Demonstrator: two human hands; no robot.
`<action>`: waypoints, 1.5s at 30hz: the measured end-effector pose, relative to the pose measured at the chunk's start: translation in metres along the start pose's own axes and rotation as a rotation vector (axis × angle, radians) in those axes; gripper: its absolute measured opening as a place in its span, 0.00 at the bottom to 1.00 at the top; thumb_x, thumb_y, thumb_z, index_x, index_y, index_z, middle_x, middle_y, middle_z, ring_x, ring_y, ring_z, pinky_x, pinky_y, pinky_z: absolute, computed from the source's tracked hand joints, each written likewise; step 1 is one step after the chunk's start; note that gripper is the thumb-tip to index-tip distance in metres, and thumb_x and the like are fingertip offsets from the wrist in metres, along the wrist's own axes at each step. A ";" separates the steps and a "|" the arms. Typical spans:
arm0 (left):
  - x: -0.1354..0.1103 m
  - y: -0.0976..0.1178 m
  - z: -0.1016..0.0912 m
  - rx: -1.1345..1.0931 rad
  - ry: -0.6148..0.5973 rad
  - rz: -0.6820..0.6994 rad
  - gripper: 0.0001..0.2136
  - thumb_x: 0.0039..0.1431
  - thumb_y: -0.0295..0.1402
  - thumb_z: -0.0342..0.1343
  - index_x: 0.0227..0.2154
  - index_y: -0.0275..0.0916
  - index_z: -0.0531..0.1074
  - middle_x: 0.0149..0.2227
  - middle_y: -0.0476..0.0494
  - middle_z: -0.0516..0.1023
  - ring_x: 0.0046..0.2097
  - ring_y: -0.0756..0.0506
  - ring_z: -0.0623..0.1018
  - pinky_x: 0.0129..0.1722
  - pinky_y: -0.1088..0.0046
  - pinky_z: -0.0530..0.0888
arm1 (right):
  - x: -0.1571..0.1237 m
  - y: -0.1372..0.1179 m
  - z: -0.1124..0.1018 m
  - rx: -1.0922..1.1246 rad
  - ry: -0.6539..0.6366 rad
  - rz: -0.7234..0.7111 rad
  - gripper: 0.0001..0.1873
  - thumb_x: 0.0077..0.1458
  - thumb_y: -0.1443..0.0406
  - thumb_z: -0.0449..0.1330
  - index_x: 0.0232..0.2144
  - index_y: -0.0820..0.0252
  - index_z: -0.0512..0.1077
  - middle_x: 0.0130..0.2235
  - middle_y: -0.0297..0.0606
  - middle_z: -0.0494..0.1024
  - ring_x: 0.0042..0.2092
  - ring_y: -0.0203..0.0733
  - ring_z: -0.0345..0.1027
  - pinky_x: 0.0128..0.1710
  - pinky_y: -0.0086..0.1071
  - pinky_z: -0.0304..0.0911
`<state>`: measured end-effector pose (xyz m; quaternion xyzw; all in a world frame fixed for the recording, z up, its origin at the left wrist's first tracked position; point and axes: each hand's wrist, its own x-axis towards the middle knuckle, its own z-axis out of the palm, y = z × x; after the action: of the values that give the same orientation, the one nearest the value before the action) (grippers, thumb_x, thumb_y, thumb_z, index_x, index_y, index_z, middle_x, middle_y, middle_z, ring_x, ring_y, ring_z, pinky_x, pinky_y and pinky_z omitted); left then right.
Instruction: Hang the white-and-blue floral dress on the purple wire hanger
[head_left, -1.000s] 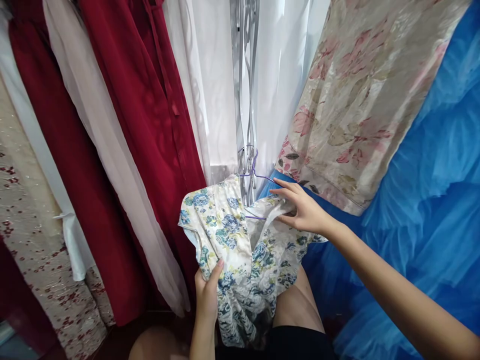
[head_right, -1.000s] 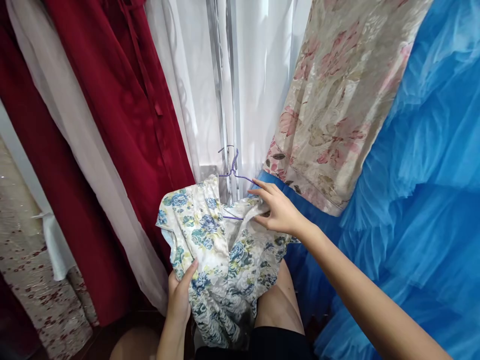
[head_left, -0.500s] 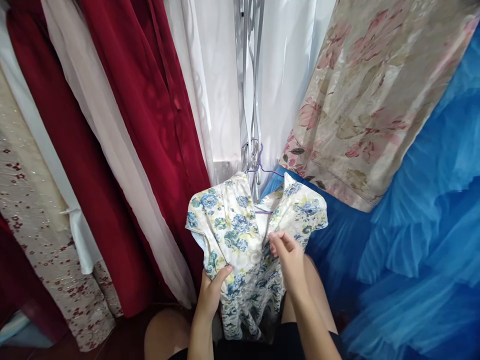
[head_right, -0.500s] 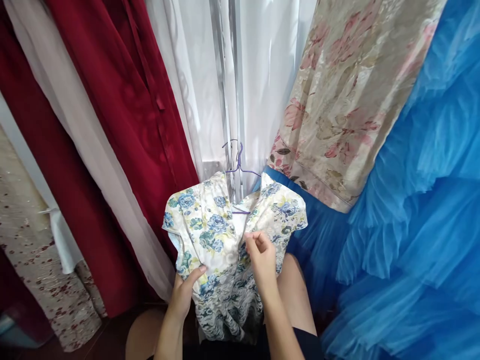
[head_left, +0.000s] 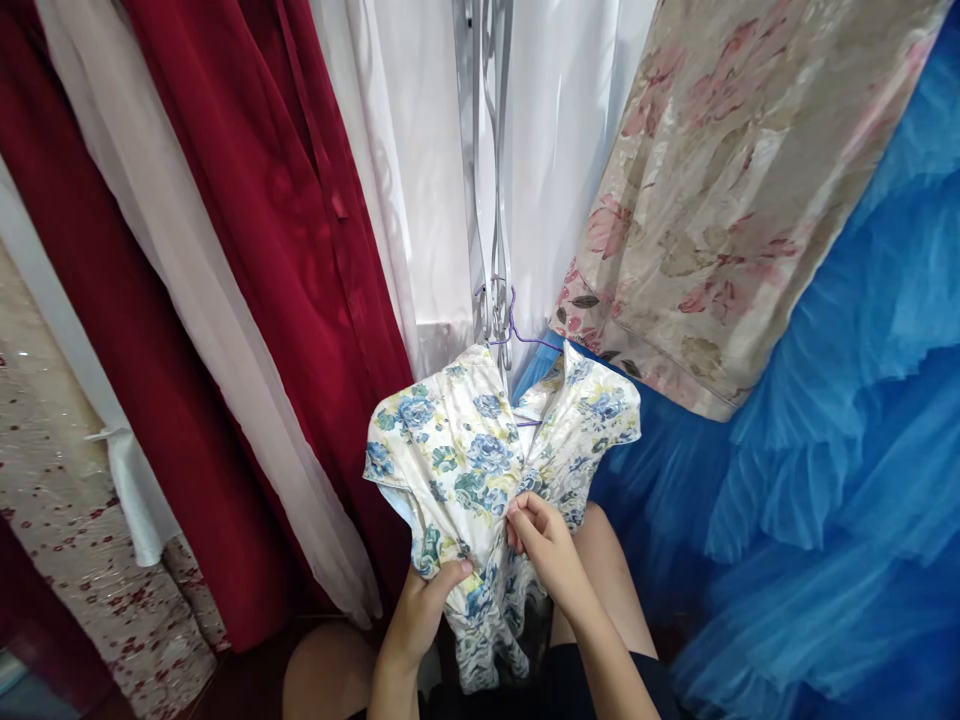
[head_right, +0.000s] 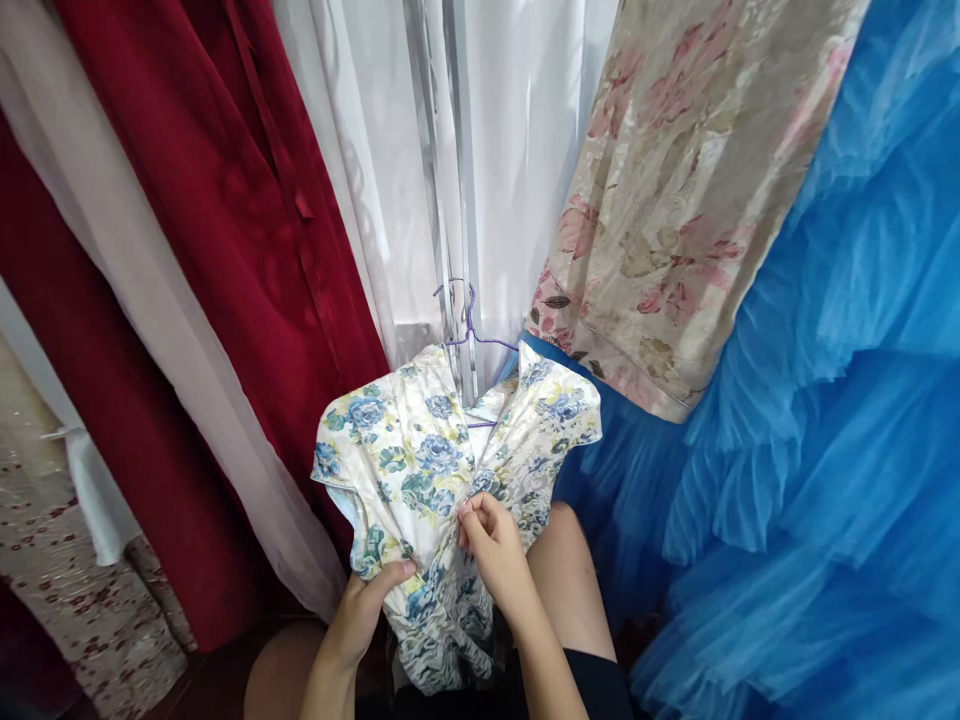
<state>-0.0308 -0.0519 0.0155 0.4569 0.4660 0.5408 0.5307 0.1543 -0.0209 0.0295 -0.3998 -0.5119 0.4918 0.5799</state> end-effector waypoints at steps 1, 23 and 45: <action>0.000 -0.001 0.000 -0.011 0.000 -0.004 0.18 0.49 0.38 0.66 0.43 0.36 0.81 0.40 0.40 0.84 0.53 0.32 0.77 0.59 0.54 0.69 | -0.001 0.000 -0.001 0.009 0.002 0.003 0.19 0.58 0.51 0.61 0.25 0.57 0.66 0.20 0.29 0.67 0.23 0.36 0.57 0.25 0.30 0.51; 0.012 0.007 0.028 0.125 0.628 0.489 0.19 0.53 0.36 0.64 0.48 0.41 0.70 0.52 0.40 0.73 0.56 0.38 0.72 0.55 0.64 0.69 | -0.017 -0.031 -0.008 -0.006 0.143 0.038 0.14 0.52 0.56 0.64 0.22 0.57 0.69 0.16 0.28 0.61 0.21 0.35 0.49 0.23 0.30 0.46; 0.010 -0.042 0.126 0.420 -0.009 0.444 0.08 0.63 0.27 0.51 0.27 0.40 0.66 0.31 0.44 0.71 0.34 0.45 0.72 0.33 0.71 0.67 | 0.100 -0.100 -0.013 0.060 0.220 -0.213 0.18 0.46 0.62 0.66 0.12 0.59 0.67 0.12 0.28 0.62 0.17 0.30 0.48 0.19 0.31 0.44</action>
<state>0.1001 -0.0389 -0.0071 0.6498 0.4539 0.5332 0.2955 0.1825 0.0576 0.1444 -0.3772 -0.4699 0.3958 0.6930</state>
